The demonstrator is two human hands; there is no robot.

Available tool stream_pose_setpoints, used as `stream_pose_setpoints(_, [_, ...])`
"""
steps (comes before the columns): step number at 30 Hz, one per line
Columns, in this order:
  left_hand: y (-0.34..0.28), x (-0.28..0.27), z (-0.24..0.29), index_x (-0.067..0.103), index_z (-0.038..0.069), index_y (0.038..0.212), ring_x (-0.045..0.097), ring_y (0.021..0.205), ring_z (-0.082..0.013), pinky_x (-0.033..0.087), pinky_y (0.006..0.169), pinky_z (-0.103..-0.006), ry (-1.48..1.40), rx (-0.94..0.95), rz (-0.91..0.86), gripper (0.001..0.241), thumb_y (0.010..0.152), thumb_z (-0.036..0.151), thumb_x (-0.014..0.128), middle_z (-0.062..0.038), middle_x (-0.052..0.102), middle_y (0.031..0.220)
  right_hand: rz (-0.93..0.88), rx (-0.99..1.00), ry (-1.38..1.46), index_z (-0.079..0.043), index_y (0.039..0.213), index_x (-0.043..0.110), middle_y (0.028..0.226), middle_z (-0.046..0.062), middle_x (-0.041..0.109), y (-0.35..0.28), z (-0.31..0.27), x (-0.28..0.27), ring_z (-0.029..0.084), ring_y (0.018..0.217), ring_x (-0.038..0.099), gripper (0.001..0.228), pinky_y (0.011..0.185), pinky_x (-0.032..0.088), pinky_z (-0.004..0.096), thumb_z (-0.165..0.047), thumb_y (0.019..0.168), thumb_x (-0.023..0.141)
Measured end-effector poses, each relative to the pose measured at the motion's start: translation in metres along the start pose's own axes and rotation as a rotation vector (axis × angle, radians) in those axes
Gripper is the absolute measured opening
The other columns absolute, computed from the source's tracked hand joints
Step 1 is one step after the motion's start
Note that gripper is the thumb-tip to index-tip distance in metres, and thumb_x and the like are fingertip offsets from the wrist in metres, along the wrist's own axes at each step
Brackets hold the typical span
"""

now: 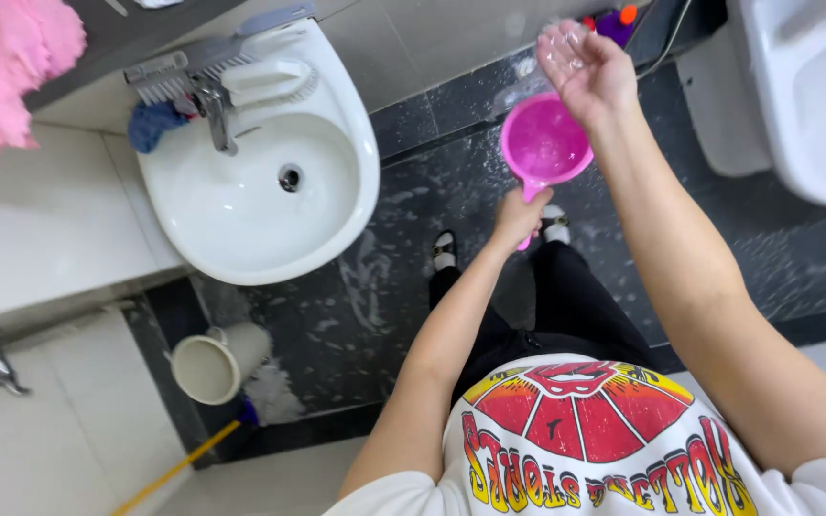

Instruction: The person scrubs the bathroom floor with a brush and rinses it using water from a pink scoop. They repeatedly fill the scoop at the sink and pour the water onto the floor to wash away soap suds.

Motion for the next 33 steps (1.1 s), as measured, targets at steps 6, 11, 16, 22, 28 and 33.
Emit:
stream_pose_setpoints(6, [0.035, 0.051, 0.002, 0.065, 0.000, 0.081, 0.054, 0.041, -0.0116, 0.043, 0.036, -0.0316, -0.212, -0.012, 0.179, 0.032, 0.093, 0.029, 0.070, -0.003, 0.058, 0.058, 0.059, 0.171, -0.506, 0.008, 0.122, 0.065, 0.122, 0.023, 0.070, 0.040, -0.048, -0.036, 0.037, 0.123, 0.067, 0.038, 0.117, 0.050, 0.051, -0.022, 0.104, 0.049])
stream_pose_setpoints(11, [0.030, 0.071, 0.033, 0.064, 0.000, 0.089, 0.056, 0.040, -0.0120, 0.045, 0.036, -0.0312, -0.185, 0.010, 0.301, 0.032, 0.093, 0.032, 0.069, -0.003, 0.060, 0.058, 0.502, 0.408, -0.860, -0.007, 0.108, 0.058, 0.115, 0.019, 0.063, 0.059, -0.030, -0.096, 0.036, 0.114, 0.057, 0.024, 0.104, 0.040, 0.062, -0.028, 0.101, 0.048])
stream_pose_setpoints(16, [0.024, 0.062, 0.042, 0.064, 0.001, 0.091, 0.055, 0.042, -0.0121, 0.044, 0.036, -0.0316, -0.338, 0.023, 0.357, 0.030, 0.092, 0.030, 0.071, -0.003, 0.059, 0.060, 0.248, 0.639, -0.567, -0.003, 0.107, 0.063, 0.106, 0.015, 0.067, 0.154, 0.039, -0.144, 0.035, 0.102, 0.069, 0.022, 0.101, 0.055, 0.058, -0.019, 0.100, 0.050])
stream_pose_setpoints(22, [0.030, 0.018, 0.023, 0.068, 0.001, 0.085, 0.057, 0.039, -0.0130, 0.047, 0.037, -0.0306, -0.331, -0.019, 0.568, 0.036, 0.093, 0.036, 0.067, -0.004, 0.059, 0.054, -0.262, 0.598, -0.621, 0.008, 0.125, 0.062, 0.129, 0.023, 0.068, 0.046, 0.085, 0.083, 0.036, 0.123, 0.067, 0.035, 0.118, 0.051, 0.050, -0.015, 0.103, 0.047])
stream_pose_setpoints(28, [-0.001, 0.000, -0.009, 0.071, -0.003, 0.078, 0.059, 0.039, -0.0150, 0.048, 0.038, -0.0318, -0.330, -0.030, 0.715, 0.039, 0.092, 0.034, 0.070, -0.005, 0.061, 0.053, -0.234, 0.603, -0.942, 0.007, 0.129, 0.061, 0.135, 0.023, 0.064, 0.040, 0.096, 0.005, 0.036, 0.132, 0.060, 0.041, 0.122, 0.043, 0.050, -0.021, 0.103, 0.048])
stream_pose_setpoints(33, [-0.055, 0.033, -0.011, 0.070, 0.001, 0.079, 0.061, 0.039, -0.0146, 0.049, 0.037, -0.0324, -0.325, -0.048, 0.751, 0.034, 0.090, 0.033, 0.070, -0.003, 0.061, 0.050, 0.105, 0.782, -1.117, -0.005, 0.127, 0.060, 0.135, 0.022, 0.060, 0.028, 0.120, -0.095, 0.040, 0.132, 0.053, 0.034, 0.114, 0.038, 0.061, -0.025, 0.102, 0.047])
Point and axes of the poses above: each hand's wrist, its own y-axis towards the middle knuckle, its own x-axis out of the palm, z = x × y, the point moved 6 cm from there along y, towards the middle knuckle
